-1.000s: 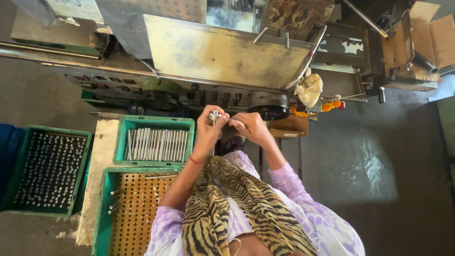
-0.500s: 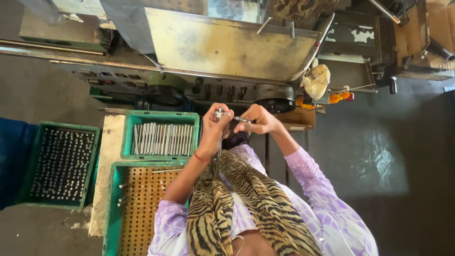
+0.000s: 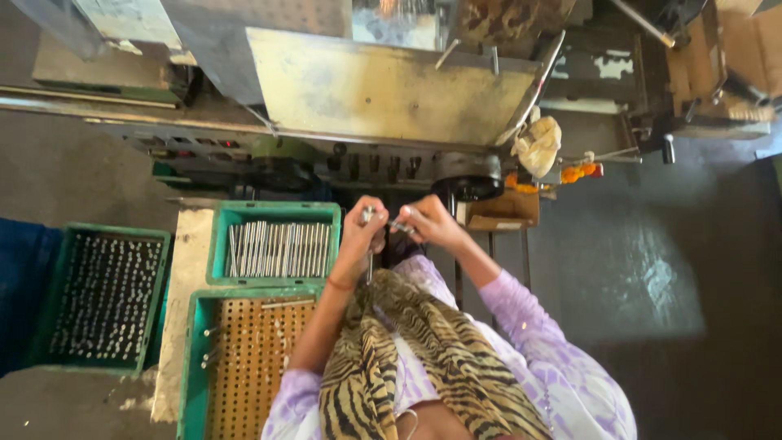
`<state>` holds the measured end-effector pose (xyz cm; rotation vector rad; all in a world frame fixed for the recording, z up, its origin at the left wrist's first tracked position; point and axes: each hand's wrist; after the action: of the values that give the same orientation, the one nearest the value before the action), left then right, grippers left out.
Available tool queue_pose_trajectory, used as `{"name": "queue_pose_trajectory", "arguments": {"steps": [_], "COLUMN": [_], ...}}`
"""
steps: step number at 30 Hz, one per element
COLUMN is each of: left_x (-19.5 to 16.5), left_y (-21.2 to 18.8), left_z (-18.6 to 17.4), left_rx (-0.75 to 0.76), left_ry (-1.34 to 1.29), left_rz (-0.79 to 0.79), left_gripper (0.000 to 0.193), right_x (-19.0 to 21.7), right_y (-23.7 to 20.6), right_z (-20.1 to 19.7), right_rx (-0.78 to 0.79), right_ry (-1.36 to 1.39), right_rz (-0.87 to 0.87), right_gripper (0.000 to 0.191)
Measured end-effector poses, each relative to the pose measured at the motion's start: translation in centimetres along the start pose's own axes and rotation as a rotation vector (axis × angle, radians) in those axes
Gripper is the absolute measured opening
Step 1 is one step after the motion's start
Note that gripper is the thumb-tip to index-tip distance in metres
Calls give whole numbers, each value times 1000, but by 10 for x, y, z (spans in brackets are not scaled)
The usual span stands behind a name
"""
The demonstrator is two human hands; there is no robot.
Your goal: The person repeatedly picks up small metal rods from a green crate, inserts them into a grinding machine, and operates a lever to process them. After processing, the rods are placed into another crate. The person also wipes the machine and crates with a cloth during the task.
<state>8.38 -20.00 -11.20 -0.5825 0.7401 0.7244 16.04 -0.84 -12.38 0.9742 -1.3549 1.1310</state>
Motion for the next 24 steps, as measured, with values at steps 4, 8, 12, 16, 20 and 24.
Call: {"name": "queue_pose_trajectory", "arguments": {"steps": [4, 8, 12, 16, 20, 24], "left_x": [24, 51, 50, 39, 29, 31], "left_y": [5, -1, -9, -26, -32, -21], "left_z": [-44, -95, -139, -164, -167, -161], "left_rx": [-112, -233, -444, -466, -590, -515], "left_ry": [-142, -518, -995, -1125, -1042, -1101], "left_rz": [-282, -260, -214, -110, -125, -135], "left_gripper": [12, 13, 28, 36, 39, 42], "right_x": [-21, -39, -52, -51, -37, -23], "right_y": [-11, -28, -51, -56, -47, -36], "right_z": [20, 34, 34, 28, 28, 34], "right_rx": [-111, -179, -175, -153, -190, -197], "right_ry": [-556, -618, -522, -634, -566, -473], "right_rz": [-675, -475, -270, -286, -298, -351], "right_gripper": [25, 38, 37, 39, 36, 33]}}
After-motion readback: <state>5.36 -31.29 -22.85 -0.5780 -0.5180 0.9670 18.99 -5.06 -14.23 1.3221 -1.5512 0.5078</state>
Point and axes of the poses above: each hand's wrist, its own y-axis towards the middle knuckle, its own z-axis out of the palm, x = y × z, and after that the axes turned 7 degrees about -x, right-handed
